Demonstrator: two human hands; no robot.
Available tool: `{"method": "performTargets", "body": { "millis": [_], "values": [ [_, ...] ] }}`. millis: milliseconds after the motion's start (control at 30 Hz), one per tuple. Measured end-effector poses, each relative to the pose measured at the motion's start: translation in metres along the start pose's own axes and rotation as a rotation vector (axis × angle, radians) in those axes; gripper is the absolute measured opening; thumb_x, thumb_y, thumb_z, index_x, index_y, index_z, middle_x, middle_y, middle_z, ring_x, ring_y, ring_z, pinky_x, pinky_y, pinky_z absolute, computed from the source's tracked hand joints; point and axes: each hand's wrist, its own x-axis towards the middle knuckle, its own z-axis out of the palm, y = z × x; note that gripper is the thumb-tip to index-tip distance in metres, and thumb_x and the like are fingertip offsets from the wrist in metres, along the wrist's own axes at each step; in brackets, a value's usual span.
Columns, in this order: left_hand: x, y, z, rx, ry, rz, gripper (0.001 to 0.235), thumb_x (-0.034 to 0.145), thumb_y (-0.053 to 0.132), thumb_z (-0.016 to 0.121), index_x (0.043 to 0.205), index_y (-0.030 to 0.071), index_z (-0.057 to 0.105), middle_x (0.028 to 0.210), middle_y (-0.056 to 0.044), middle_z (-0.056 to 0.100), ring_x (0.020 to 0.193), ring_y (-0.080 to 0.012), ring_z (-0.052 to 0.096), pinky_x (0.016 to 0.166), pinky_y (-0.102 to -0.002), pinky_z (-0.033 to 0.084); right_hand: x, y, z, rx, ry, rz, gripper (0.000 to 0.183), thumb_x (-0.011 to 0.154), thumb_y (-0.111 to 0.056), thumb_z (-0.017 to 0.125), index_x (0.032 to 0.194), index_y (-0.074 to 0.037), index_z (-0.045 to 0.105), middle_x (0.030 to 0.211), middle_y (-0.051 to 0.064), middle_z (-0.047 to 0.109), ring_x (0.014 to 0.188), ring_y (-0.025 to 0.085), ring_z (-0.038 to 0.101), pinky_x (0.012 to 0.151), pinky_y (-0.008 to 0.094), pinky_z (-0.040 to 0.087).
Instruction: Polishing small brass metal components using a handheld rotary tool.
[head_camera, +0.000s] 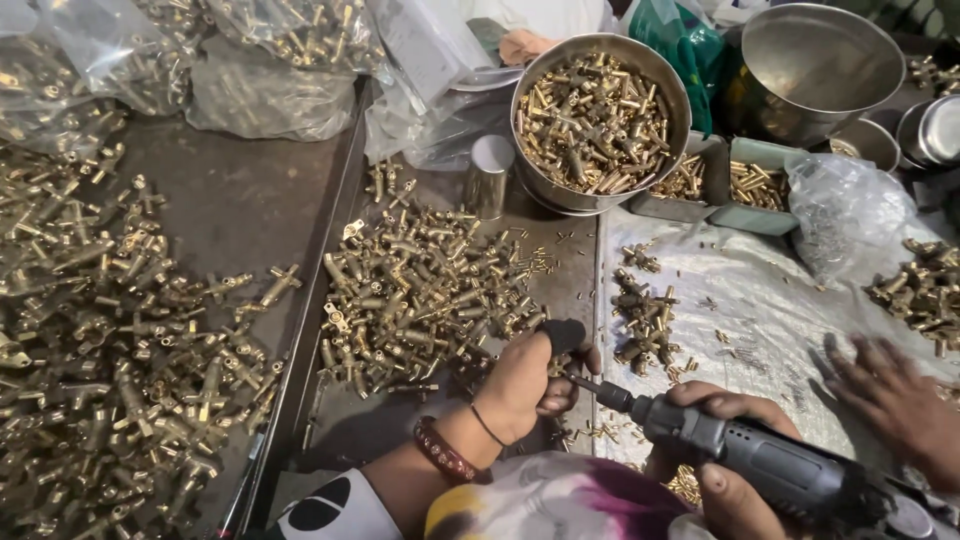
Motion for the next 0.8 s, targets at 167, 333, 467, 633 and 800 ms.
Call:
{"method": "performTargets", "body": {
  "millis": [167, 333, 467, 633, 800],
  "values": [
    [-0.009, 0.005, 0.003, -0.04, -0.096, -0.048, 0.031, 0.101, 0.028, 0.049, 0.089, 0.006, 0.067, 0.072, -0.002, 0.061, 0.043, -0.0051, 0.034, 0.036, -0.021, 0.025, -0.008, -0.006, -0.011, -0.086, 0.023, 0.027, 0.053, 0.082, -0.011, 0.078, 0.127, 0.001, 0.053, 0.13, 0.033, 0.057, 0.109, 0.045, 0.067, 0.083, 0.055, 0.063],
    [-0.014, 0.01, 0.005, -0.018, -0.181, -0.092, 0.037, 0.103, 0.026, 0.048, 0.092, -0.002, 0.069, 0.065, 0.003, 0.052, 0.043, -0.0034, 0.034, 0.036, -0.02, 0.024, -0.008, -0.005, -0.04, -0.302, -0.194, -0.043, 0.052, 0.079, -0.007, 0.084, 0.122, -0.002, 0.055, 0.129, 0.031, 0.063, 0.121, 0.041, 0.067, 0.098, 0.054, 0.06],
    [-0.019, 0.018, 0.004, 0.014, -0.292, -0.144, 0.037, 0.103, 0.025, 0.047, 0.095, -0.004, 0.069, 0.06, 0.003, 0.049, 0.041, -0.0041, 0.032, 0.036, -0.022, 0.023, -0.007, -0.023, -0.012, -0.521, -0.262, -0.185, 0.046, 0.077, -0.007, 0.087, 0.114, -0.003, 0.059, 0.116, 0.025, 0.07, 0.119, 0.036, 0.07, 0.103, 0.05, 0.059],
    [-0.019, 0.021, -0.001, 0.052, -0.375, -0.215, 0.04, 0.103, 0.028, 0.047, 0.099, -0.004, 0.071, 0.054, 0.004, 0.045, 0.038, -0.005, 0.031, 0.035, -0.022, 0.024, 0.004, -0.053, 0.017, -0.617, -0.401, -0.228, 0.029, 0.084, -0.013, 0.08, 0.106, -0.004, 0.063, 0.112, 0.021, 0.075, 0.11, 0.033, 0.077, 0.095, 0.045, 0.065],
    [-0.019, 0.019, -0.002, 0.067, -0.341, -0.24, 0.039, 0.104, 0.027, 0.048, 0.102, -0.006, 0.07, 0.057, 0.003, 0.049, 0.04, -0.0062, 0.031, 0.036, -0.023, 0.024, 0.008, -0.061, 0.018, -0.645, -0.505, -0.196, 0.015, 0.096, -0.02, 0.065, 0.101, -0.006, 0.065, 0.112, 0.018, 0.078, 0.107, 0.032, 0.075, 0.095, 0.044, 0.066]
  ]
}}
